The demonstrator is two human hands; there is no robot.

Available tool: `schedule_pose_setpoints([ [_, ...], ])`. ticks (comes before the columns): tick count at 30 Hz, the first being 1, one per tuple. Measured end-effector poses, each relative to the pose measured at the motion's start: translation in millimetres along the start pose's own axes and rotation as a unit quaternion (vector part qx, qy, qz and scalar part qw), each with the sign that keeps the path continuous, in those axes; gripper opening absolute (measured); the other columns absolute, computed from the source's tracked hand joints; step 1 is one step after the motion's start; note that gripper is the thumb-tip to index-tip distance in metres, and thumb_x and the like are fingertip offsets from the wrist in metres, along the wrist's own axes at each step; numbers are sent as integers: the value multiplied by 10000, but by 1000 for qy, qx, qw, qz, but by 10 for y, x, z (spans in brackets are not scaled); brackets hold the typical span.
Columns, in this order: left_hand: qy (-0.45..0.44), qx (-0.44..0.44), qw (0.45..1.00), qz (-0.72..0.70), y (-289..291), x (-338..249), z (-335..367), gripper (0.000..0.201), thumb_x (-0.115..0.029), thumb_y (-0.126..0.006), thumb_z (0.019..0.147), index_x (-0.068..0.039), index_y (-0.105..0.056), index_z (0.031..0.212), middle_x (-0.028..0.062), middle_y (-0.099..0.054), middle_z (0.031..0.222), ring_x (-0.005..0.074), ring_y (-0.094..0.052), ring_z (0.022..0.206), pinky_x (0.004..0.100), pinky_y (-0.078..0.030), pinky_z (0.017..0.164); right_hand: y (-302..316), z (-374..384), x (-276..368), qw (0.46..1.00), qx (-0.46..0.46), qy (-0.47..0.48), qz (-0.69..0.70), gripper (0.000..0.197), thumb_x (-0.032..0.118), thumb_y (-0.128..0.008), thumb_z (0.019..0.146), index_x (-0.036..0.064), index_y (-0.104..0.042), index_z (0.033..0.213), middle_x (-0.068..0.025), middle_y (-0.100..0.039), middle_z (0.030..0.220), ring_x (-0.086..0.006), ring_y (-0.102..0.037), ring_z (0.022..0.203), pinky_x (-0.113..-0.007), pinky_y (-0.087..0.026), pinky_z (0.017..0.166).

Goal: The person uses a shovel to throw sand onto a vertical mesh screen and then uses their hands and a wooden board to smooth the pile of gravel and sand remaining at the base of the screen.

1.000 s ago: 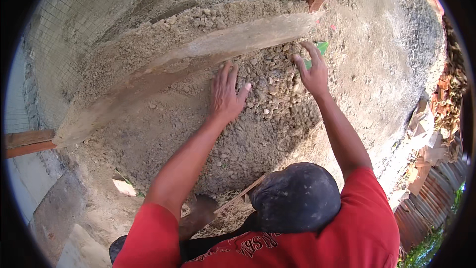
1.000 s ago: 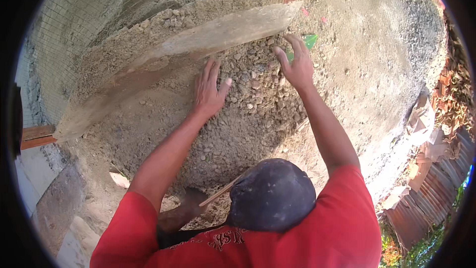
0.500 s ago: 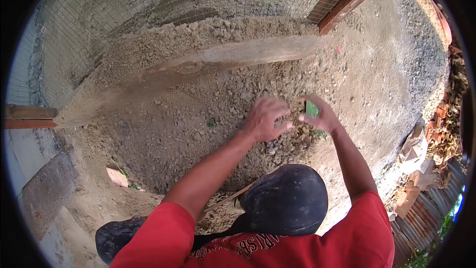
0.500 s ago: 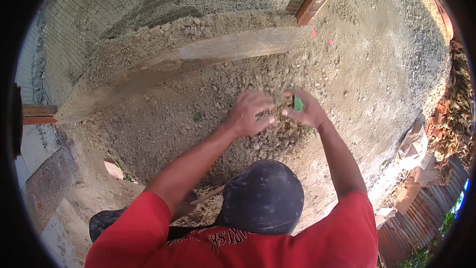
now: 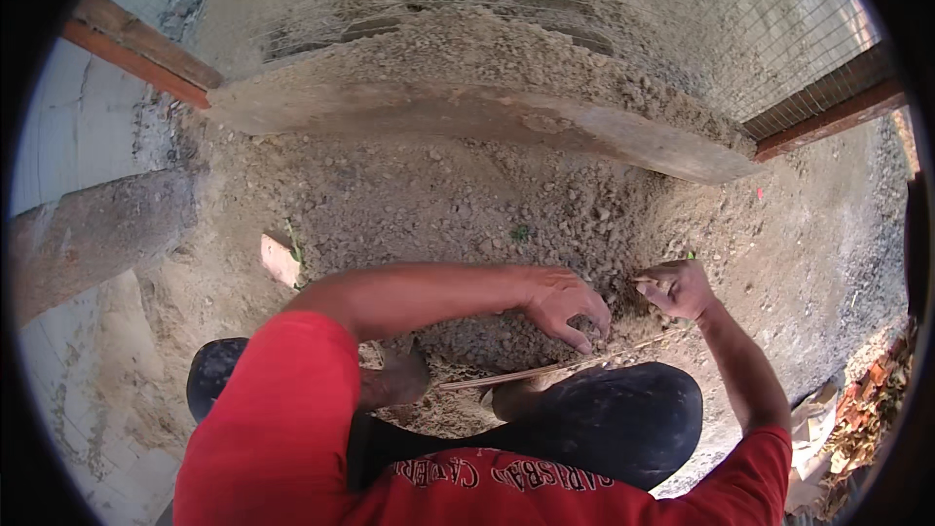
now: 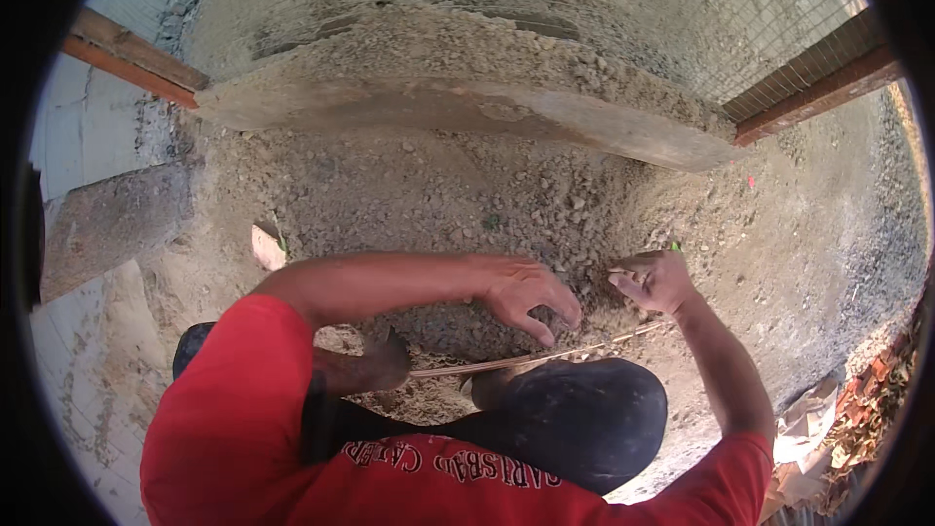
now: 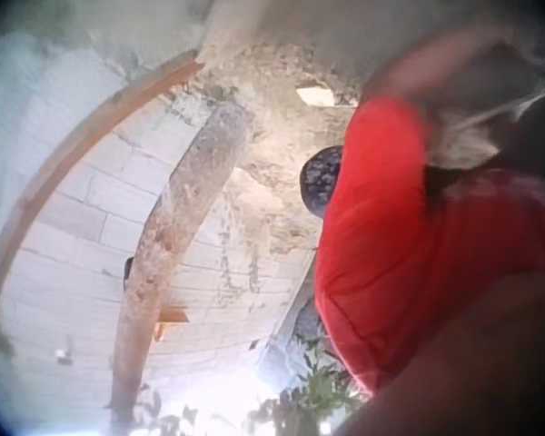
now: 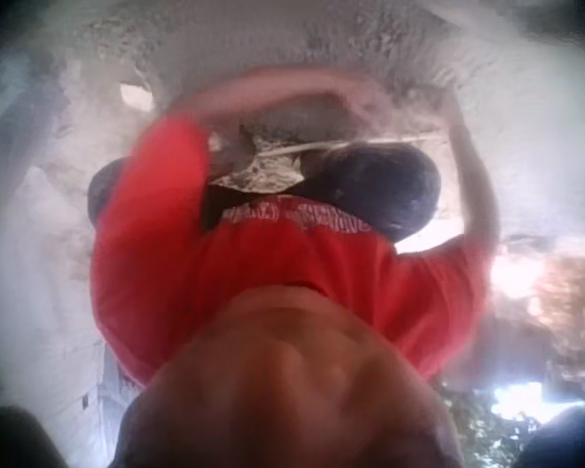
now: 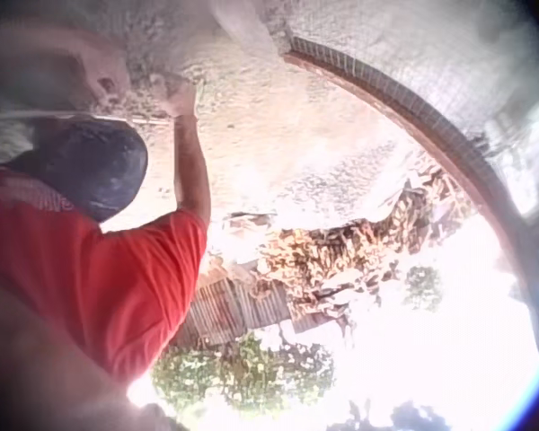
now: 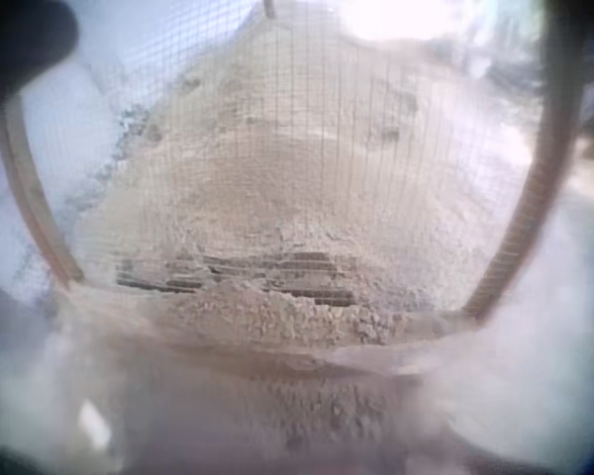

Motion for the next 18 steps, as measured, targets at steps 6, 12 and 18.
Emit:
schedule_pose_setpoints([
  [6, 228, -163, 861, 424, 1070, 912, -2288, 575, -505, -444, 974, -165, -422, 1436, 119, -362, 1520, 323, -332, 1400, 491, -256, 1150, -259, 1657, 488, 942, -209, 78, -249, 831, 593, -580, 870, 81, -333, 1476, -243, -348, 1491, -416, -329, 1382, -484, -339, 1107],
  [12, 427, -336, 730, 414, 1327, 1200, -3679, 472, -406, -408, 995, -150, -457, 1389, 126, -431, 1441, 325, -401, 1328, 475, -307, 1111, -964, 2899, 2133, 950, -301, 56, -67, 730, 522, -572, 908, 26, -407, 1418, -280, -335, 1480, -429, -258, 1417, -477, -267, 1156],
  [18, 409, -282, 846, 193, 800, 730, -3961, 370, -386, -457, 960, -123, -598, 1178, 115, -568, 1185, 292, -512, 1138, 471, -381, 984, -1526, 2445, 2850, 956, -58, 284, 47, 563, 418, -603, 910, 134, -500, 1385, -220, -490, 1391, -396, -439, 1319, -469, -341, 1123],
])
Point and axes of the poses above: each hand's wrist, its own z-axis towards the middle knuckle, its own y-axis out of the back of the hand, x = y × z, the point moved 6 cm from there along z, towards the middle knuckle
